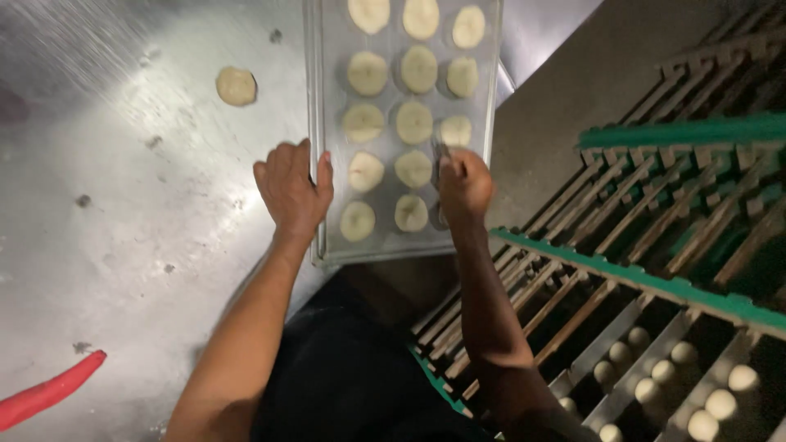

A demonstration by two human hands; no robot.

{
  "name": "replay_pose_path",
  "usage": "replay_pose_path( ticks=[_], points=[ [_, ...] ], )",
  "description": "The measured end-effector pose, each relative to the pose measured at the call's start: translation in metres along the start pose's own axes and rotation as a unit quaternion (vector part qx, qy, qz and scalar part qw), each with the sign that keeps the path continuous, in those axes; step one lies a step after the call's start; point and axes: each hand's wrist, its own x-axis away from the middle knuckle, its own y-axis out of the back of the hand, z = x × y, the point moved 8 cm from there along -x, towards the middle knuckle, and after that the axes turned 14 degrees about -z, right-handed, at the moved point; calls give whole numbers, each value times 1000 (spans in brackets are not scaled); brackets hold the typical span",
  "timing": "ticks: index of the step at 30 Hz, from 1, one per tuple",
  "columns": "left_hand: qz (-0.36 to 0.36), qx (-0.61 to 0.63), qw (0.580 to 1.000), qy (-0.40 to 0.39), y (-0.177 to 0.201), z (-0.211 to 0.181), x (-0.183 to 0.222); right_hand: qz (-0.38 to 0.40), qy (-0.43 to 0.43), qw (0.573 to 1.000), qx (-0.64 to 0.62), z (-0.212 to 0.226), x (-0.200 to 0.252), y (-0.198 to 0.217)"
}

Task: Prepare and shape dough for baking, including scoring and applying egg wash.

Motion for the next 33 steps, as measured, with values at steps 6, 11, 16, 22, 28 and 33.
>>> replay_pose_path(
  ticks=[6,11,16,22,28,33],
  points=[
    [24,3,999,30,-4,3,-7,-43,32,998,-16,53,-117,-88],
    [48,4,997,60,-9,11,-7,-62,139,988,-19,49,-168,-135],
    [54,5,997,52,-9,8,-9,18,104,993,57,26,-118,-103],
    [46,2,998,41,-5,10,-5,17,57,992,109,70,-67,-58],
    [45,-10,999,27,-6,9,-4,-8,76,993,-87,94,-137,-160],
    [46,13,998,36,-7,10,-4,16,69,997,-17,85,-132,-180]
  ],
)
